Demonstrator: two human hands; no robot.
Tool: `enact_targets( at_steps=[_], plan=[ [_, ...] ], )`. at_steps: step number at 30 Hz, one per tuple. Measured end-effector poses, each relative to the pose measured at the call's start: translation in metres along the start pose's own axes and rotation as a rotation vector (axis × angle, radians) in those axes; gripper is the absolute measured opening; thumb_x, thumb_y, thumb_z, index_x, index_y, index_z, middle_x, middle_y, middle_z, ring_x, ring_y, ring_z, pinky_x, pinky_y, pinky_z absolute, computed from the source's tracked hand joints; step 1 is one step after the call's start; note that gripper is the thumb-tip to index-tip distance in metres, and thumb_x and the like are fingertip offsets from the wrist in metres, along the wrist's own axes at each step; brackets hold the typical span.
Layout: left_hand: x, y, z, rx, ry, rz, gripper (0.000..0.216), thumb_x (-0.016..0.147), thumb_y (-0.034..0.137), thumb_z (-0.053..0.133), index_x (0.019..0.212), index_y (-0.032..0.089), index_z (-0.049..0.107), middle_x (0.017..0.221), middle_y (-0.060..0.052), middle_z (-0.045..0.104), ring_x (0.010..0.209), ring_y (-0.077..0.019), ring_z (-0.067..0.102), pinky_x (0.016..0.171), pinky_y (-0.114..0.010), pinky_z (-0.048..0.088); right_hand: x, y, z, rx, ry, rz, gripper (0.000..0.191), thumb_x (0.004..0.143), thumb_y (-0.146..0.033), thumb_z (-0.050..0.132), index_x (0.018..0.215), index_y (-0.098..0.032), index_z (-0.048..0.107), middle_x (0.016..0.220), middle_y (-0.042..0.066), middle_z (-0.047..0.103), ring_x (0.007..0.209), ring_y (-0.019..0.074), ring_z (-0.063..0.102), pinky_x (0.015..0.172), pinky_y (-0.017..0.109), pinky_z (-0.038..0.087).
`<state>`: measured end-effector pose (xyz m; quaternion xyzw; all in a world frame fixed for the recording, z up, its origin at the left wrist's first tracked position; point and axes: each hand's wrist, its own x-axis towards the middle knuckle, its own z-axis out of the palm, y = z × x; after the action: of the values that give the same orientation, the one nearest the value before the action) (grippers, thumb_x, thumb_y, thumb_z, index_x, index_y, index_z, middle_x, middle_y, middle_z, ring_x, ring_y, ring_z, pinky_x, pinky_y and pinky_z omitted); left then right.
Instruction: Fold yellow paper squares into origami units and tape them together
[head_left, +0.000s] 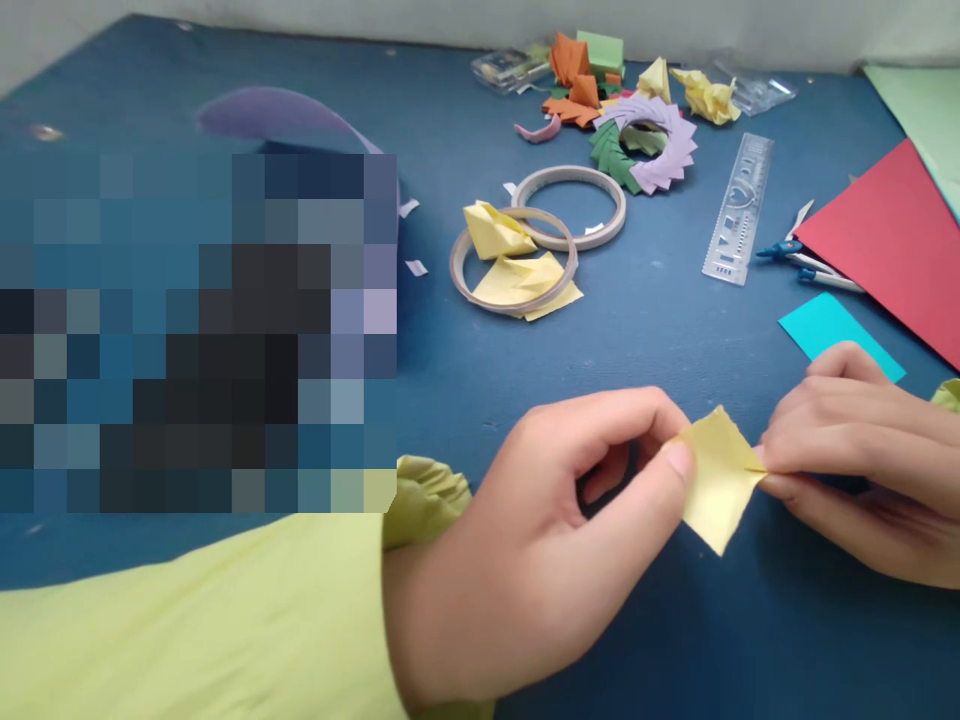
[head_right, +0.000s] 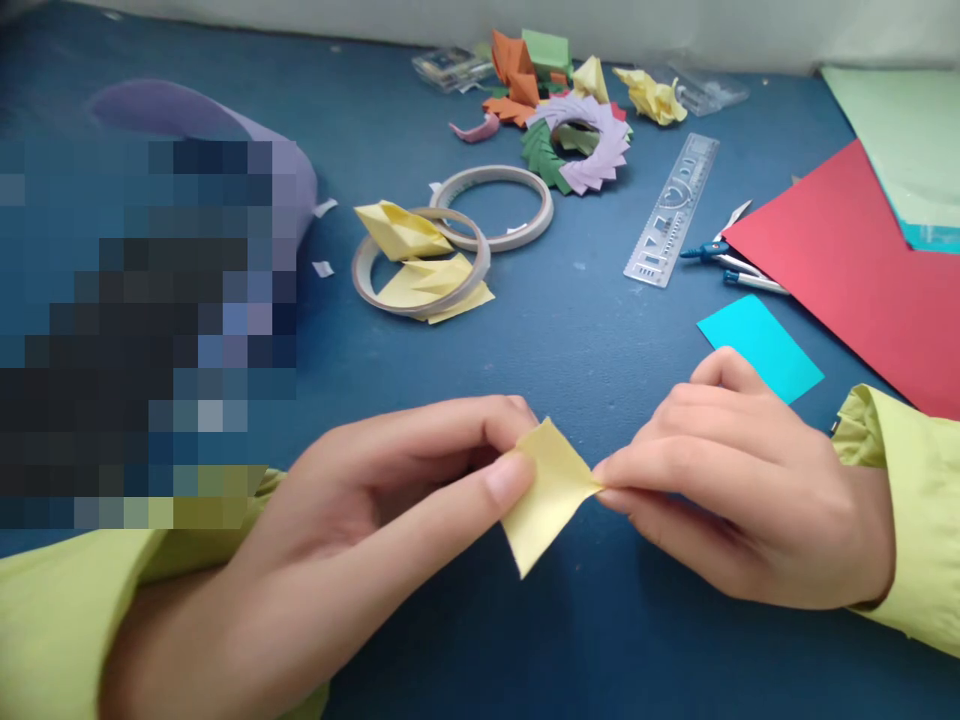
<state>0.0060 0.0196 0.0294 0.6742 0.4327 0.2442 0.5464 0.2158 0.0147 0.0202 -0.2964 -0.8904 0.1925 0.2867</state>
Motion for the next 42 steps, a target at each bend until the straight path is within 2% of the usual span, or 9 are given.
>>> enact_targets(
  at_steps=[9, 13, 17, 20, 23, 27, 30, 39, 42],
  plan=[
    [0.003, 0.0, 0.003, 0.034, 0.04, 0.041, 0.027, 0.084, 0.019, 0.045, 0.058, 0.017, 0.044, 0.054, 0.005, 0.038, 0.051, -0.007, 0.036, 0.045, -0.016, 0.031, -0.003, -0.001, 0.0, -0.04, 0.044, -0.03, 0.01, 0.083, -0.006, 0.056, 0.09, -0.015, 0.056, 0.069, 0.0, 0.059, 0.062, 0.0109, 0.055, 0.062, 0.032, 0.039],
    [0.002, 0.0, 0.003, 0.086, 0.02, 0.03, 0.032, 0.085, 0.019, 0.043, 0.053, 0.016, 0.043, 0.053, 0.005, 0.035, 0.049, -0.0072, 0.033, 0.043, -0.018, 0.028, 0.001, -0.001, 0.001, -0.104, -0.016, -0.06, 0.01, 0.083, -0.007, 0.055, 0.083, -0.016, 0.053, 0.064, -0.002, 0.058, 0.059, 0.0105, 0.055, 0.064, 0.032, 0.038],
    [-0.001, -0.003, 0.003, 0.174, 0.039, 0.093, 0.027, 0.084, 0.016, 0.041, 0.057, 0.016, 0.045, 0.054, 0.005, 0.039, 0.051, -0.0077, 0.036, 0.046, -0.019, 0.03, -0.001, -0.002, 0.003, -0.126, -0.09, -0.09, 0.009, 0.088, -0.023, 0.054, 0.082, -0.017, 0.051, 0.066, 0.0, 0.058, 0.065, 0.0136, 0.055, 0.067, 0.035, 0.037],
    [-0.003, -0.007, 0.005, 0.299, 0.027, 0.187, 0.024, 0.084, 0.013, 0.041, 0.06, 0.016, 0.046, 0.057, 0.004, 0.042, 0.054, -0.0086, 0.038, 0.051, -0.021, 0.032, -0.005, -0.002, 0.003, -0.021, -0.017, 0.037, 0.018, 0.087, -0.033, 0.054, 0.089, -0.017, 0.049, 0.074, 0.003, 0.056, 0.068, 0.0156, 0.053, 0.067, 0.035, 0.037],
    [-0.003, -0.009, 0.006, 0.408, -0.02, 0.291, 0.023, 0.085, 0.011, 0.039, 0.064, 0.016, 0.047, 0.06, 0.003, 0.044, 0.057, -0.0101, 0.038, 0.055, -0.025, 0.031, -0.004, -0.003, 0.003, 0.047, -0.027, 0.142, 0.019, 0.086, -0.026, 0.054, 0.1, -0.015, 0.048, 0.083, 0.005, 0.056, 0.074, 0.0157, 0.053, 0.07, 0.034, 0.038],
    [-0.001, -0.009, 0.006, 0.465, -0.078, 0.329, 0.024, 0.088, 0.012, 0.036, 0.067, 0.016, 0.047, 0.065, 0.002, 0.046, 0.061, -0.0115, 0.039, 0.057, -0.026, 0.03, 0.002, -0.004, 0.006, 0.052, -0.115, 0.118, 0.003, 0.089, -0.017, 0.047, 0.091, -0.016, 0.049, 0.079, 0.002, 0.057, 0.068, 0.0128, 0.05, 0.067, 0.033, 0.034],
    [-0.002, -0.009, 0.006, 0.493, -0.098, 0.346, 0.024, 0.089, 0.011, 0.035, 0.068, 0.016, 0.046, 0.065, 0.001, 0.046, 0.062, -0.0119, 0.039, 0.057, -0.027, 0.03, 0.004, -0.004, 0.008, 0.072, -0.124, 0.127, 0.004, 0.09, -0.014, 0.044, 0.09, -0.016, 0.048, 0.077, 0.001, 0.056, 0.067, 0.0109, 0.048, 0.067, 0.031, 0.032],
    [-0.004, -0.019, 0.012, 0.627, -0.07, 0.438, 0.025, 0.089, 0.012, 0.039, 0.066, 0.015, 0.047, 0.065, 0.0, 0.046, 0.062, -0.0136, 0.037, 0.056, -0.028, 0.028, 0.007, -0.006, 0.012, 0.065, -0.142, 0.177, 0.01, 0.088, -0.013, 0.044, 0.079, -0.017, 0.044, 0.068, -0.004, 0.047, 0.063, 0.0084, 0.041, 0.065, 0.027, 0.03],
    [-0.005, -0.019, 0.013, 0.656, -0.034, 0.474, 0.026, 0.09, 0.013, 0.039, 0.065, 0.015, 0.048, 0.064, 0.0, 0.046, 0.062, -0.0137, 0.038, 0.056, -0.029, 0.029, 0.007, -0.008, 0.014, 0.074, -0.098, 0.212, 0.012, 0.086, -0.011, 0.047, 0.076, -0.017, 0.046, 0.066, -0.005, 0.048, 0.062, 0.0075, 0.042, 0.064, 0.026, 0.031]
  ],
)
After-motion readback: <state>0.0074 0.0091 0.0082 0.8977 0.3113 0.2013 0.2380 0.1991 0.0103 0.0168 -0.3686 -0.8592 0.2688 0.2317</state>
